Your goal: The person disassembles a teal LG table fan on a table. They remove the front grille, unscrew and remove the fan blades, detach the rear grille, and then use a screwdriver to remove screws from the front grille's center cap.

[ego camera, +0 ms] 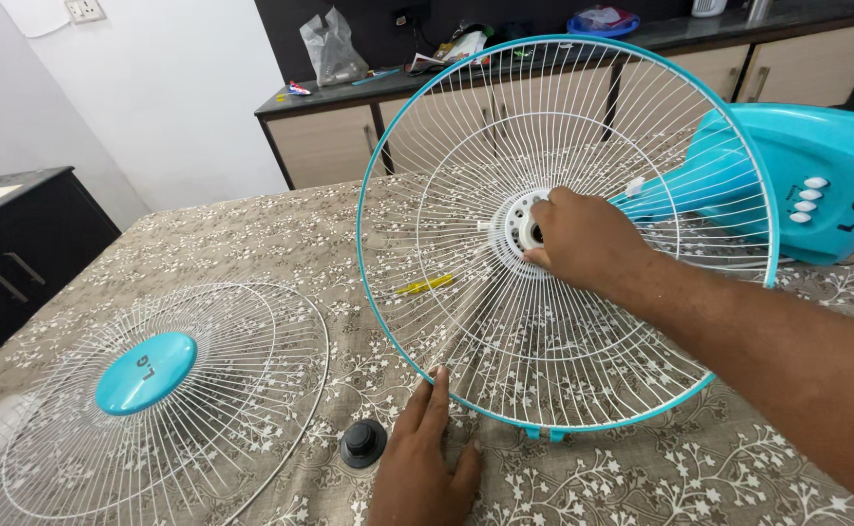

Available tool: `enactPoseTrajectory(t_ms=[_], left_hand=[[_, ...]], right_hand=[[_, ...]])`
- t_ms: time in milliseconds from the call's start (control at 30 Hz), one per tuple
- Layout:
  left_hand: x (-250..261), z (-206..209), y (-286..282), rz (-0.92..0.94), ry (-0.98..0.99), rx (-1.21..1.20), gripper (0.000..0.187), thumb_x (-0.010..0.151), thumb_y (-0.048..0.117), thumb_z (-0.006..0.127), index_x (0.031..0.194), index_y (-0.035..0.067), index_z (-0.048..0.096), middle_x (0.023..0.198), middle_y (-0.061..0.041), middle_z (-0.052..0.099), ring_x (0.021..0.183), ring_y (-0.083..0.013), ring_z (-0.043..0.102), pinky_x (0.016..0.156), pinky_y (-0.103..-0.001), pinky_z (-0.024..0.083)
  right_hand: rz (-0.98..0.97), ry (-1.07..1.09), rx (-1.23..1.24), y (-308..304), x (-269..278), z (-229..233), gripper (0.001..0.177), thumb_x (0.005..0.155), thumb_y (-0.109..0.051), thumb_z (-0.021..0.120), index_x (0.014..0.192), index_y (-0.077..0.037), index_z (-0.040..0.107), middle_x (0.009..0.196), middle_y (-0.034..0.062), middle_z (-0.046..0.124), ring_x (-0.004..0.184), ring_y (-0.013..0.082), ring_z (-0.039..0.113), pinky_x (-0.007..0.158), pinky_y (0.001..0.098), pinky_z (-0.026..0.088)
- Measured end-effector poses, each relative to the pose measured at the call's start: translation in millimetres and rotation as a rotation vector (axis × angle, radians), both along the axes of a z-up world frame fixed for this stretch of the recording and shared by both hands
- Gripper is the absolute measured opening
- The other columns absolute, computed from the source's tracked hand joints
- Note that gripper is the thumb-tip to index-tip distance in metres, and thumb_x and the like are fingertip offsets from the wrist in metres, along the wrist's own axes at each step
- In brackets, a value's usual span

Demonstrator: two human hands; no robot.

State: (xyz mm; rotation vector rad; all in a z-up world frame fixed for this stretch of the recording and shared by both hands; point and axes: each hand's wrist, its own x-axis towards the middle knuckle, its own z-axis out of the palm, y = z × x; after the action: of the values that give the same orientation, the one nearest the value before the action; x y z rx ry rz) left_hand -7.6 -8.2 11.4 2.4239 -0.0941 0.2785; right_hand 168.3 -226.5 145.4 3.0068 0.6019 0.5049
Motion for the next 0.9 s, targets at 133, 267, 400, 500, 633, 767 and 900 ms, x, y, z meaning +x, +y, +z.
enactPoseTrajectory(t_ms=[133,267,400,500,633,767,900], left_hand=[[0,1,-1,0.018,0.056,0.003,0.094,0.083,0.027,0.077,0.163,0.02,0.028,0.161,-0.024,0.037,0.143,-0.0409,0.041,0.113,-0.046,0.039],[0,3,-1,0.018,0.068,-0.01,0.097,0.082,0.024,0.077,0.164,0.02,0.026,0.16,-0.024,0.038,0.142,-0.0413,0.042,0.113,-0.046,0.04],[-1,3,-1,0.021,0.054,-0.031,0.097,0.081,0.024,0.077,0.164,0.02,0.026,0.16,-0.025,0.039,0.14,-0.0414,0.045,0.111,-0.046,0.043],[-2,3,-1,0.023,0.045,-0.039,0.098,0.081,0.024,0.077,0.164,0.02,0.025,0.159,-0.025,0.04,0.139,-0.0413,0.046,0.111,-0.046,0.043],[-1,9,-2,0.008,0.052,-0.048,0.105,0.079,0.032,0.083,0.163,0.017,0.022,0.16,-0.023,0.039,0.14,-0.0406,0.045,0.113,-0.046,0.041],[-3,17,-2,-0.018,0.085,-0.021,0.109,0.068,0.041,0.091,0.158,0.021,0.032,0.163,-0.013,0.036,0.145,-0.0411,0.04,0.112,-0.049,0.038],[-3,20,-6,0.051,0.162,-0.031,0.083,0.062,0.048,0.092,0.132,0.02,0.058,0.162,-0.008,0.039,0.141,-0.0345,0.047,0.11,-0.046,0.046]], right_hand=[[0.185,-0.044,-0.101,-6,6,6,0.051,0.076,-0.024,0.083,0.124,-0.013,0.069,0.122,0.0077,0.064,0.108,0.0257,0.064,0.089,0.0372,0.057],[0.502,-0.174,-0.328,-13,11,7,0.034,0.076,0.002,0.074,0.105,-0.016,0.073,0.129,-0.0022,0.064,0.128,0.0207,0.056,0.092,0.0291,0.057],[0.528,-0.222,-0.383,-14,10,3,0.034,0.079,-0.003,0.072,0.112,-0.013,0.069,0.127,0.0022,0.062,0.121,0.0223,0.056,0.091,0.033,0.057],[0.467,-0.275,-0.346,-14,7,2,0.044,0.078,-0.005,0.076,0.12,-0.016,0.067,0.121,0.0049,0.062,0.111,0.0223,0.06,0.088,0.0344,0.058],[0.373,-0.144,-0.225,-17,-1,-5,0.044,0.073,-0.014,0.084,0.113,-0.014,0.066,0.114,0.0061,0.06,0.106,0.023,0.064,0.082,0.035,0.06],[0.406,-0.106,-0.16,-15,-8,-17,0.041,0.072,-0.015,0.086,0.107,-0.013,0.065,0.107,0.0031,0.063,0.1,0.0235,0.067,0.079,0.0394,0.059],[0.407,-0.103,-0.064,-20,-13,-21,0.043,0.067,-0.015,0.087,0.105,-0.013,0.066,0.102,0.0036,0.064,0.095,0.0251,0.068,0.076,0.0413,0.058]])
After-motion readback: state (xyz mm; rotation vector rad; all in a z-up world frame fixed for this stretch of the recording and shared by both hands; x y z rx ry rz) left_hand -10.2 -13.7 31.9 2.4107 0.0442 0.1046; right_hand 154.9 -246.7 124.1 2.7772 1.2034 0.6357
